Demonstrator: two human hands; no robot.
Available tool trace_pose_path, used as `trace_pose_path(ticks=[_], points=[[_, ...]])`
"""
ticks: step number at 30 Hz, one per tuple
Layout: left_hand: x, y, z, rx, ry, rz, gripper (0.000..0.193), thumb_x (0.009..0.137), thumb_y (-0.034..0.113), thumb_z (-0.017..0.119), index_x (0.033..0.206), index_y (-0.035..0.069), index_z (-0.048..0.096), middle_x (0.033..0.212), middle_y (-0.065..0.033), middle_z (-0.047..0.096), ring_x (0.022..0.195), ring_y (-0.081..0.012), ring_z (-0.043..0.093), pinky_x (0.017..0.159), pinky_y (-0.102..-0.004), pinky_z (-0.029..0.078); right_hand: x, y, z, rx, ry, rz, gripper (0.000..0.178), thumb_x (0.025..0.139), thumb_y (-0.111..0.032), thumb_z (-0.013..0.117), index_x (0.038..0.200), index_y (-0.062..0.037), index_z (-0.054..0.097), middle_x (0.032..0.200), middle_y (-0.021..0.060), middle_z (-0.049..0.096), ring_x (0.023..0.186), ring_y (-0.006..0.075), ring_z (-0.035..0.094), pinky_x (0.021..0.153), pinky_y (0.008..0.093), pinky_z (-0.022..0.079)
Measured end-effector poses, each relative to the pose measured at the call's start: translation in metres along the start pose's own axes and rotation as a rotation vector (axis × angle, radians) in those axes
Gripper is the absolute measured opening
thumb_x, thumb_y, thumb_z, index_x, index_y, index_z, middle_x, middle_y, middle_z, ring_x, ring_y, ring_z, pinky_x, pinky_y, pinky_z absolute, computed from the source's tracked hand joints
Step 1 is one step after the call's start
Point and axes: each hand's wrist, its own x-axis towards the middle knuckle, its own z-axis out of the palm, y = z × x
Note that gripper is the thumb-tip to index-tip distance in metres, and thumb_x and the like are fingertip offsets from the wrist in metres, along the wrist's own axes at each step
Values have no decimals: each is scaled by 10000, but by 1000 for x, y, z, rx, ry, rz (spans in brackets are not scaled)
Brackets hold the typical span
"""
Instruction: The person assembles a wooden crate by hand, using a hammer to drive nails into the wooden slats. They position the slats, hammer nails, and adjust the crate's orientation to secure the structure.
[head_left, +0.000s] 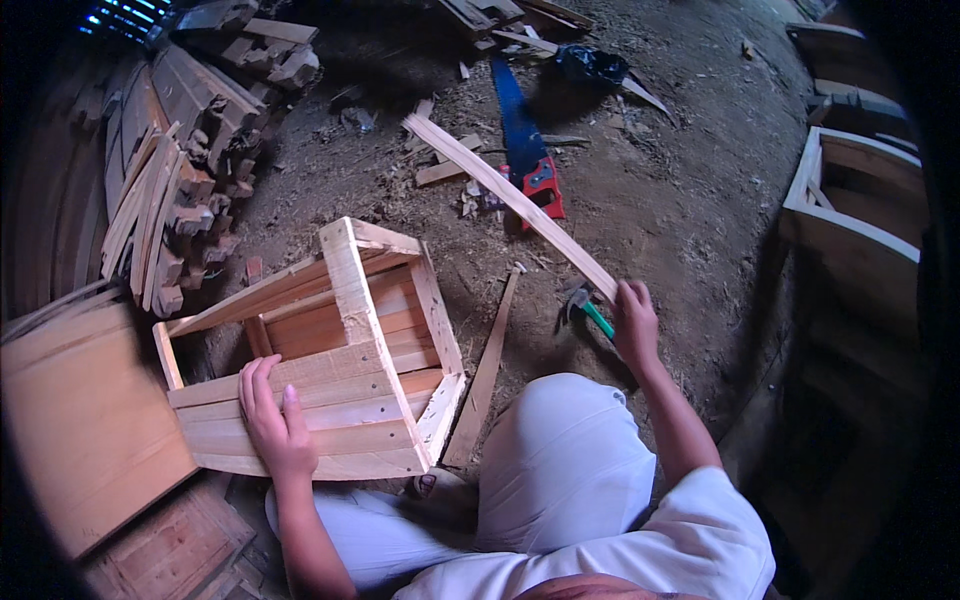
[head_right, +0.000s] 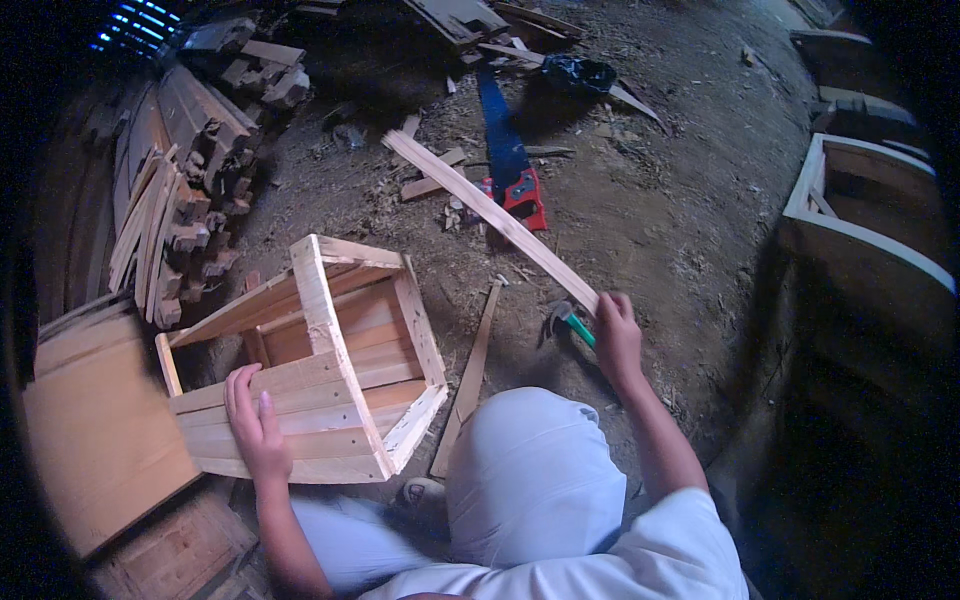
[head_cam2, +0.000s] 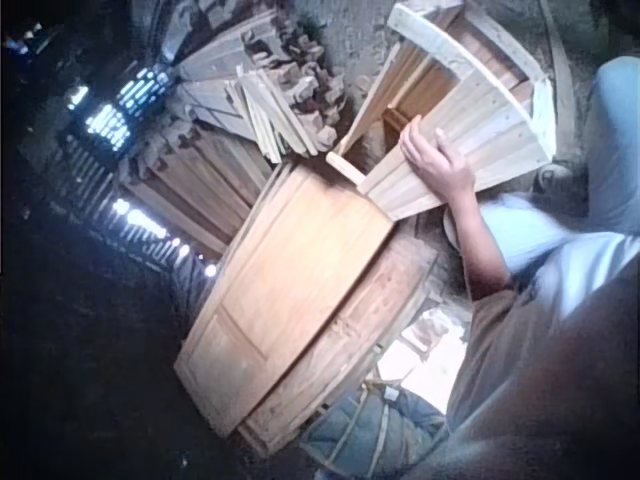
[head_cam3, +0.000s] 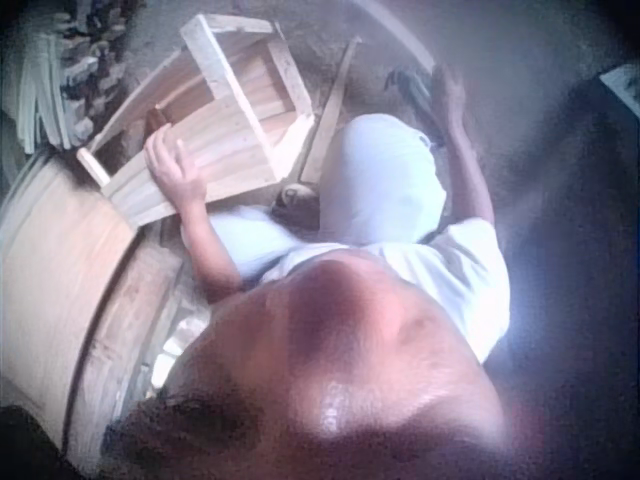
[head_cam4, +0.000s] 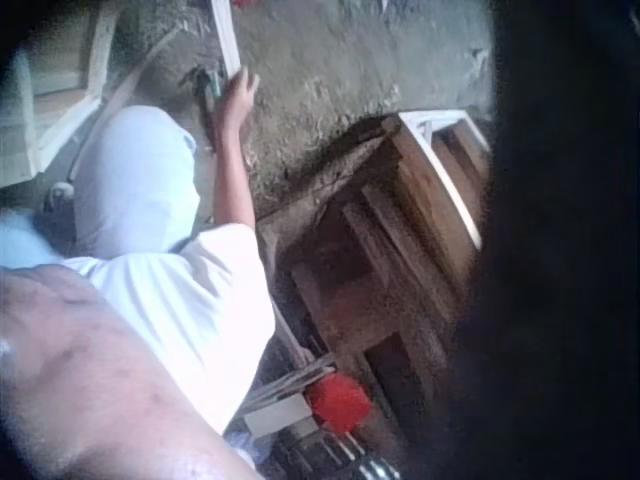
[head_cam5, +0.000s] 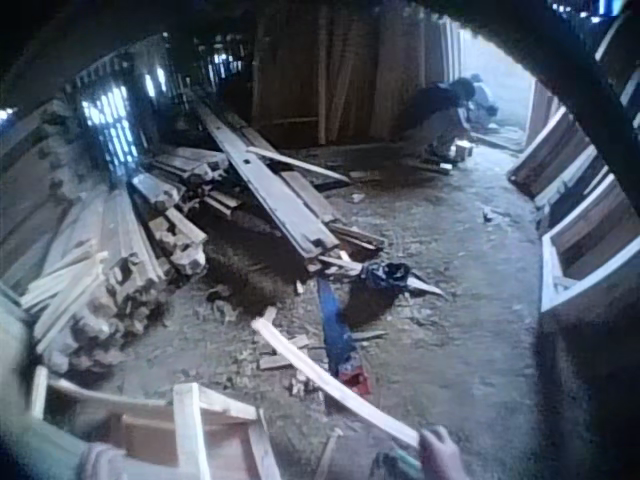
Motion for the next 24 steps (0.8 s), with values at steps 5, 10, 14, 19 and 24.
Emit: trace_pose_path(ticks=[5,10,14,19,24], points=[[4,2,2,1,-8,-20,359,974,214,472,1232,-18,563,1248,-217,562,1223,-406,502,1107,-493,329,114,-8,55,-319,-21,-155,178,919,-118,598,1075,-37,628,1068,191,618,915,402,647,814,497,543],[1,-1,1,13,-19,-50,372,969,218,471,1244,-16,562,1267,-217,556,1236,-403,498,1111,-497,323,185,-32,41,-801,-295,-184,448,807,-408,764,1062,-45,709,1074,217,674,937,393,686,847,469,565],[2,0,0,6,-31,-35,374,957,201,471,1244,-22,562,1274,-223,555,1241,-405,496,1113,-498,322,325,-34,36,-468,-284,0,222,853,-163,622,949,3,734,939,248,725,902,398,722,787,495,579],[7,-5,3,4,-31,-11,380,929,176,483,1238,-31,562,1275,-228,556,1246,-410,493,1119,-502,318,455,16,28,-312,352,-330,342,871,-88,567,1202,-35,633,1114,223,698,1082,406,655,926,487,522],[-2,-2,0,36,-20,-66,387,908,170,494,1227,-37,568,1257,-233,562,1240,-418,493,1122,-508,316,428,-6,62,-509,-107,-104,285,863,-139,587,1128,-103,683,1036,181,722,1024,375,687,900,551,494]])
